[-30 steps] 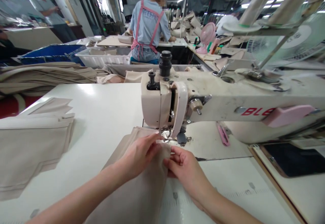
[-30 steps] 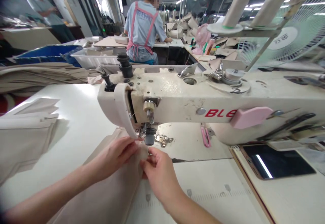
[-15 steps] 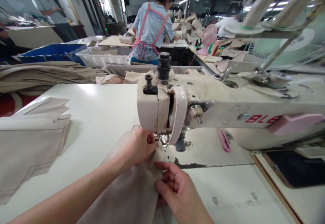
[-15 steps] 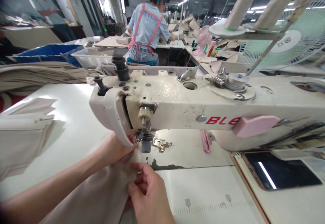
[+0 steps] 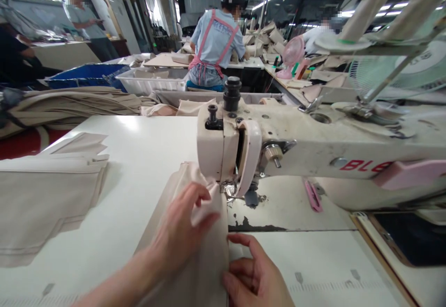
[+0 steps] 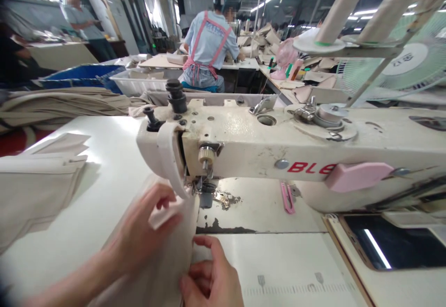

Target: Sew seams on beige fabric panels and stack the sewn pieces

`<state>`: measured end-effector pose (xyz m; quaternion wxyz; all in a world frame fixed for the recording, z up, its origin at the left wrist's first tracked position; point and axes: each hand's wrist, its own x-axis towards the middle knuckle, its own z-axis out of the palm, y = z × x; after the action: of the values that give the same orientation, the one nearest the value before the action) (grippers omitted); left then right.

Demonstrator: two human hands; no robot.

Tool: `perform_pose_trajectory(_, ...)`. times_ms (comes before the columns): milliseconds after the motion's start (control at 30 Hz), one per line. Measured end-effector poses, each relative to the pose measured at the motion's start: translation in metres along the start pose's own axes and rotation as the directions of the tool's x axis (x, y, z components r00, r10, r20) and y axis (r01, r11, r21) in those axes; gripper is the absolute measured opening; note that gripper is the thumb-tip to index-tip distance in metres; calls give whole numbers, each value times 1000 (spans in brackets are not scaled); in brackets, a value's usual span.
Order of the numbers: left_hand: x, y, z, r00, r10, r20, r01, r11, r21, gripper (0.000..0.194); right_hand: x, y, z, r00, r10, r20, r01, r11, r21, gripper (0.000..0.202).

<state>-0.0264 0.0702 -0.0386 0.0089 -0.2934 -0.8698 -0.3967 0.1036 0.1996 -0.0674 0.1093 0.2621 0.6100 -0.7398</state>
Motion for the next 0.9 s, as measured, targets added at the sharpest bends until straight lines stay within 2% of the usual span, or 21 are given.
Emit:
perform_pose_trajectory(67, -39, 2, -3, 979, 196, 57, -193, 980, -48, 29, -1, -1, 1, 1000, 2, 18, -2, 1000, -3, 58)
perform_pose_trajectory(133, -71, -1, -2, 947, 300, 112, -300, 954, -21, 40, -2, -1, 1, 998, -20, 59, 20, 1000, -10, 55)
perform_pose_trajectory(200, -88, -9, 3, 910, 385, 152, -395, 918, 40, 36, -3, 0, -1, 994, -45, 101, 49, 998, -38, 48)
perform_pose_trajectory(233, -91, -14, 7, 881, 445, 161, -459, 886, 62, 30, -3, -1, -3, 989, -94, 110, 106, 988, -109, 42)
perform_pose_trajectory(267, -91, -19, 9, 845, 508, 168, -525, 848, 76, 27, -4, -2, -5, 973, -198, 116, 221, 947, -235, 35)
perform_pose_trajectory(300, -88, -23, 11, 808, 562, 176, -581, 811, 77, 26, -4, -3, -8, 926, -349, 143, 377, 836, -400, 29)
perform_pose_trajectory(333, -84, -27, 11, 780, 598, 183, -616, 785, 65, 26, -3, -5, -12, 830, -514, 216, 538, 636, -553, 25)
perform_pose_trajectory(367, -78, -28, 10, 771, 606, 195, -624, 780, 42, 26, -1, -7, -15, 690, -647, 326, 661, 379, -647, 23)
perform_pose_trajectory(400, -73, -28, 7, 779, 586, 222, -603, 797, 13, 26, 1, -10, -19, 545, -711, 445, 727, 136, -673, 23)
perform_pose_trajectory(433, -67, -27, 2, 796, 544, 266, -561, 828, -13, 25, 3, -12, -22, 430, -721, 544, 757, -41, -652, 23)
perform_pose_trajectory(467, -62, -25, -4, 806, 497, 321, -516, 856, -31, 25, 6, -15, -25, 361, -700, 617, 776, -142, -615, 24)
perform_pose_trajectory(500, -57, -23, -9, 804, 468, 367, -490, 871, -37, 25, 8, -18, -28, 326, -670, 667, 792, -192, -579, 25)
perform_pose_trajectory(533, -53, -21, -14, 797, 451, 402, -482, 876, -26, 27, 11, -21, -30, 317, -639, 701, 803, -212, -557, 26)
perform_pose_trajectory(600, -45, -20, -22, 760, 472, 446, -535, 845, 18, 32, 15, -28, -34, 331, -586, 740, 808, -228, -543, 27)
perform_pose_trajectory(733, -26, -25, -28, 691, 487, 534, -613, 787, 77, 41, 25, -42, -41, 353, -547, 759, 806, -236, -544, 34)
perform_pose_trajectory(900, -5, -36, -29, 671, 469, 574, -597, 801, 43, 40, 42, -49, -44, 356, -555, 752, 801, -234, -551, 39)
